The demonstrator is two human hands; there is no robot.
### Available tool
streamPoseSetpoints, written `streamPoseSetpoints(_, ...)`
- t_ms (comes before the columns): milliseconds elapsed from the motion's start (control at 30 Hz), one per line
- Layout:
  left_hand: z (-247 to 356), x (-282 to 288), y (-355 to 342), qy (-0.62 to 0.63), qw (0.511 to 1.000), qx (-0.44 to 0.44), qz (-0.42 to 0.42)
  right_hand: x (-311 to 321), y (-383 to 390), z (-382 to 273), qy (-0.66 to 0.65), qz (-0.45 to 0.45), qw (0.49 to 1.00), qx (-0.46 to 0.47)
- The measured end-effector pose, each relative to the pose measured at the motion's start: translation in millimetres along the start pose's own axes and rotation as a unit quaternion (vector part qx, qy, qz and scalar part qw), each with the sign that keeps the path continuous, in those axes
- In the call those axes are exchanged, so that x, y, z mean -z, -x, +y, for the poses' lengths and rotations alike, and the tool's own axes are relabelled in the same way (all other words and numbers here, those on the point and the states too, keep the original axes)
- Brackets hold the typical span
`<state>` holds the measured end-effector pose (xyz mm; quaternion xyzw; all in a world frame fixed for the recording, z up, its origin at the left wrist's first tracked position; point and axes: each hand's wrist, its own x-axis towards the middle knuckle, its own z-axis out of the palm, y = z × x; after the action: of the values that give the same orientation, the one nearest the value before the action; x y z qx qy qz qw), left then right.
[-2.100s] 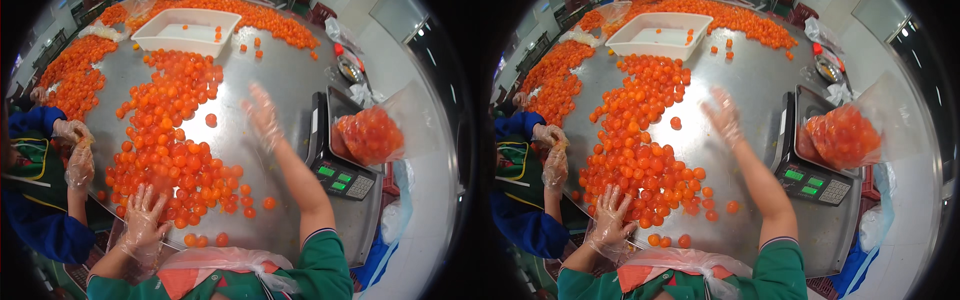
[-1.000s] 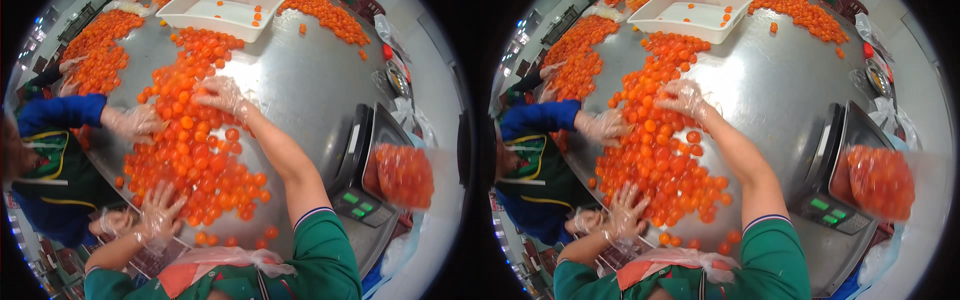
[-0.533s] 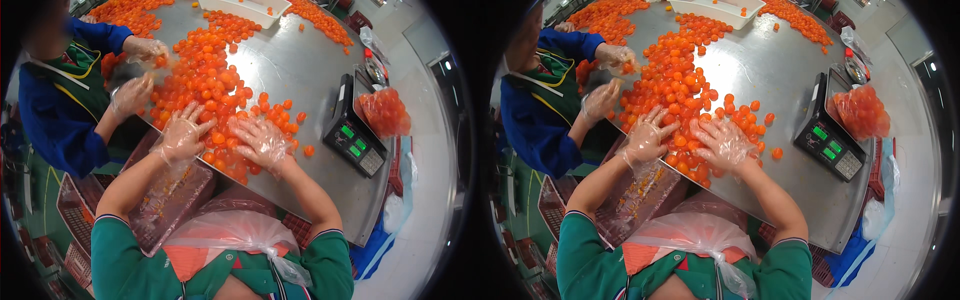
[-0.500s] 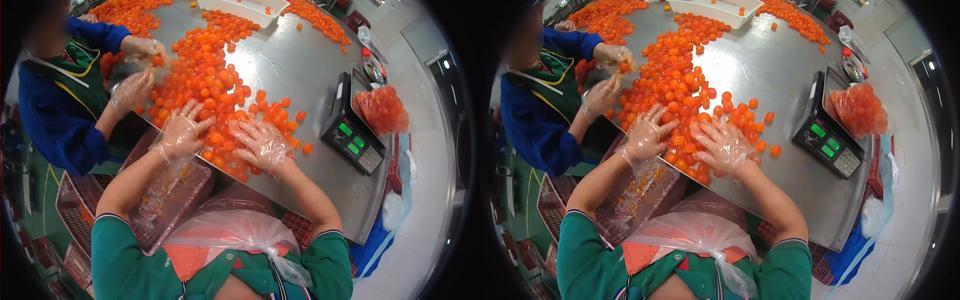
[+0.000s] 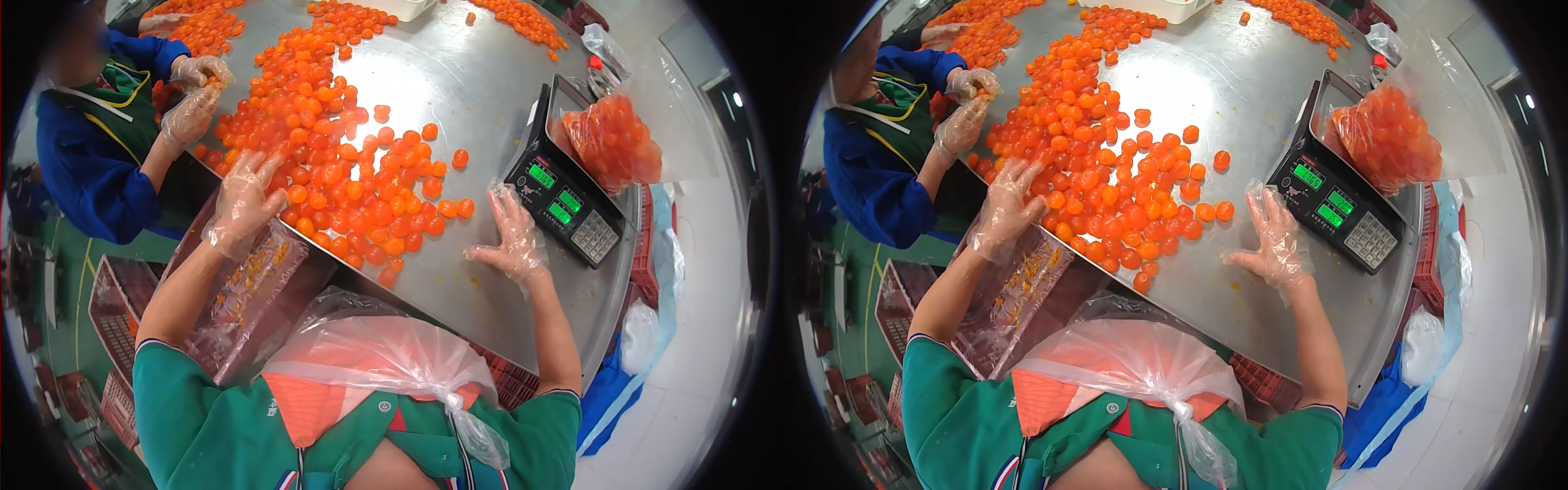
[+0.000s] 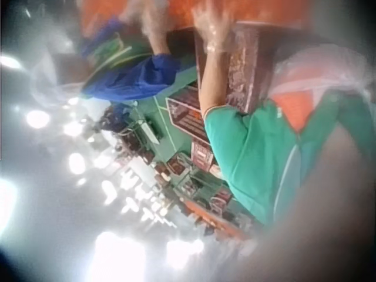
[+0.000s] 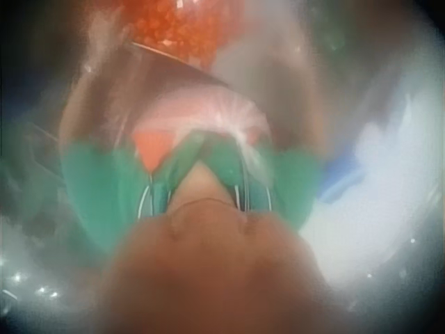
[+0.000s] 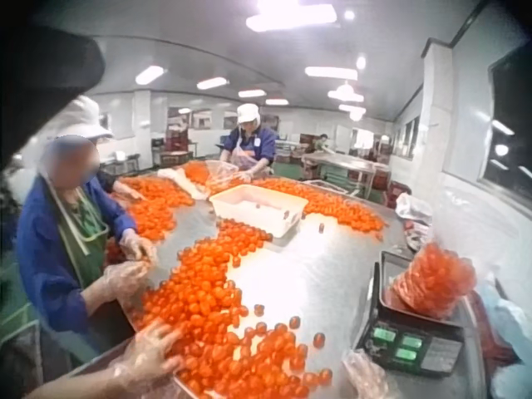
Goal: The person scoops small red tomatoes from a large pile on a stainless steel table into clear plastic bags. They place the filled bags onto a digital scale to weigh them, then tie the bags and move them into a nearby crate. The process is repeated continuously with other workers visible in the background.
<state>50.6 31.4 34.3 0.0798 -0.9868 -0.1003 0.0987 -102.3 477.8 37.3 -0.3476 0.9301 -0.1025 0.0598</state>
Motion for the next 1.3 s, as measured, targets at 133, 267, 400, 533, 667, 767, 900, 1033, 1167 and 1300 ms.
streamPoseSetpoints(133,43.6,31.2,9.7,-0.051,0.998,0.024,-0.036,-20.6,-17.6,13.0,-0.008,-0.012,0.998,0.054)
streamPoseSetpoints(267,50.7,23.3,4.9,-0.054,0.990,0.061,-0.117,-32.2,-68.5,-5.6,-0.009,-0.006,0.993,0.118)
streamPoseSetpoints(400,64.9,-4.1,-12.0,0.103,0.970,0.152,-0.158,-27.9,-113.6,-40.4,-0.048,0.003,0.987,0.152)
streamPoseSetpoints(533,101.7,0.6,-26.1,0.491,0.819,0.256,-0.149,-61.0,-157.4,-66.7,-0.192,0.052,0.954,0.224)
streamPoseSetpoints(667,95.2,-28.9,-46.5,0.775,0.562,0.277,-0.085,-86.4,-182.7,-114.7,-0.384,0.064,0.886,0.254)
streamPoseSetpoints(767,92.0,-44.0,-68.4,0.856,0.406,0.320,0.013,-93.4,-194.6,-137.9,-0.489,0.038,0.833,0.257)
streamPoseSetpoints(900,83.5,-29.5,-78.6,0.870,0.378,0.306,0.083,-67.7,-196.9,-151.2,-0.522,0.053,0.779,0.343)
streamPoseSetpoints(1033,78.5,-3.5,-54.5,0.750,0.648,0.118,0.052,-26.9,-190.4,-137.4,-0.426,0.026,0.796,0.429)
streamPoseSetpoints(1167,105.7,16.8,-25.4,0.557,0.827,0.037,-0.069,-39.1,-162.4,-94.1,-0.325,-0.033,0.832,0.448)
streamPoseSetpoints(1300,88.9,19.7,6.2,0.279,0.956,-0.073,-0.057,-19.1,-120.4,-69.3,-0.219,-0.010,0.876,0.429)
